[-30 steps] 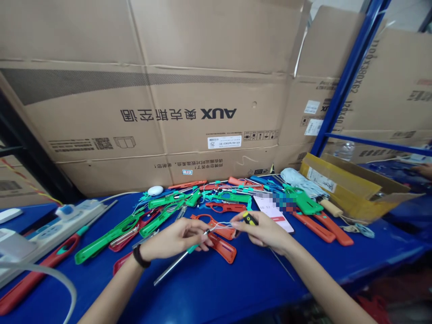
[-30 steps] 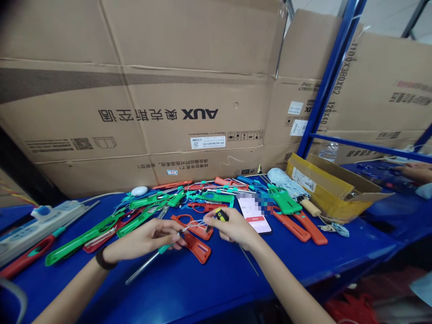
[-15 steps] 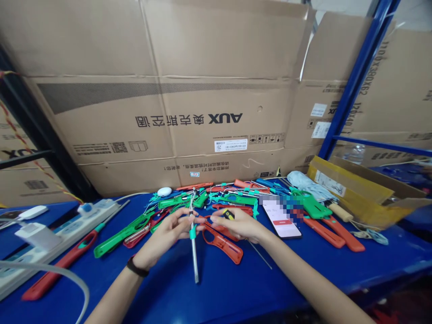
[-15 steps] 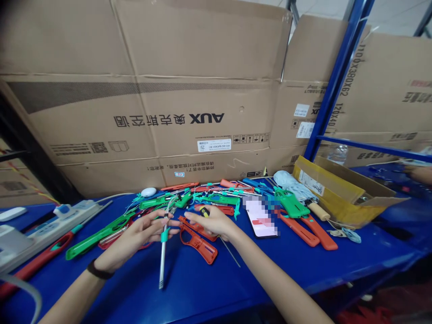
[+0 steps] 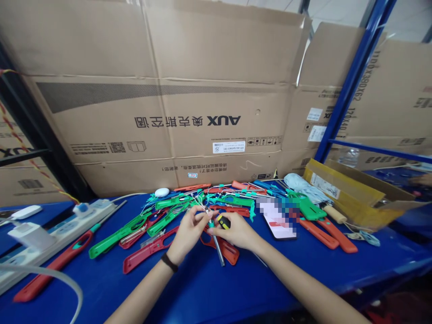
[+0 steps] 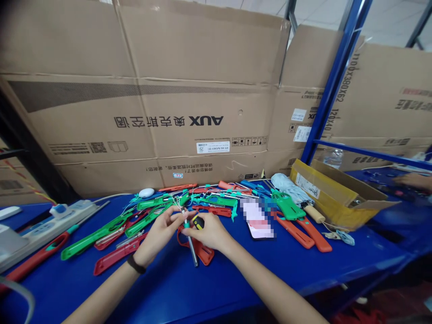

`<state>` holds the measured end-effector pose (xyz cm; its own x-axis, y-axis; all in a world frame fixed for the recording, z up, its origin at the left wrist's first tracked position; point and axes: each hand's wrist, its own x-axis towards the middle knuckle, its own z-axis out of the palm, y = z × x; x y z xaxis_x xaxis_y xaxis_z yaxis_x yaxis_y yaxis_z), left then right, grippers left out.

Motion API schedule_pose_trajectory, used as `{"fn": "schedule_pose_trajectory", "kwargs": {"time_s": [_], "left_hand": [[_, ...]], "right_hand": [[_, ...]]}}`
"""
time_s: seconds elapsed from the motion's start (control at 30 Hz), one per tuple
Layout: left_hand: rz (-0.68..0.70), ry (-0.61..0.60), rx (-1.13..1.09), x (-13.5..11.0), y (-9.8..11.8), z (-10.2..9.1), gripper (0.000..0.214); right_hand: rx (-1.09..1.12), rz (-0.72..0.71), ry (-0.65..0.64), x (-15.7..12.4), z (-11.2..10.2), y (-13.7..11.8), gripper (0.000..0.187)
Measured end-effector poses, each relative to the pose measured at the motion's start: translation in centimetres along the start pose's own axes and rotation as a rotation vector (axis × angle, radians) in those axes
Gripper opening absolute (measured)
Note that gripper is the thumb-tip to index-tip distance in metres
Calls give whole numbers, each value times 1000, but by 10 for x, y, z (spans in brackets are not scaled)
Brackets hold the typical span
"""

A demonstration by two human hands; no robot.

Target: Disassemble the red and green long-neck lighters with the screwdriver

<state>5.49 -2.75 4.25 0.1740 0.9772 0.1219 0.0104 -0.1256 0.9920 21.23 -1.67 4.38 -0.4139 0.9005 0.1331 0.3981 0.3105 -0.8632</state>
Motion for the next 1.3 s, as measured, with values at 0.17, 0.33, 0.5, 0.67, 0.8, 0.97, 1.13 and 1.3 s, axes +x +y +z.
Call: {"fn": "schedule_pose_trajectory", "kwargs": {"time_s": [0.17,0.33,0.5,0.67,0.8,0.97,1.13,1.3], "left_hand": [[33,-44,134,-9,-15,-5,48],[181,-143,581,-35,-24,-15,37],[277,-417,892,-55,-21,-17,37],[259,-501,787,-53,-13,-16,20],[211,-458,703,-48,-15,-22,13],[234,-323,734,-55,-13,-46,18],[155,-182,844,-68,-10,-80,32],[161,-179,957,-75,-14,-91,21]], "right_hand": [[-113,26,-70,-9,-18,1,24],[-107,30,-196,-26,-40,-4,26],[-93,-44,-285,-38,-59,-8,19],[-151,-1,-258,-41,-68,-5,11],[-141,25,-320,-42,-70,-3,13],[-185,-2,-360,-44,-65,-7,13],[-128,3,-407,-43,-57,-10,21],[-135,-35,-461,-40,-50,-12,12]]}}
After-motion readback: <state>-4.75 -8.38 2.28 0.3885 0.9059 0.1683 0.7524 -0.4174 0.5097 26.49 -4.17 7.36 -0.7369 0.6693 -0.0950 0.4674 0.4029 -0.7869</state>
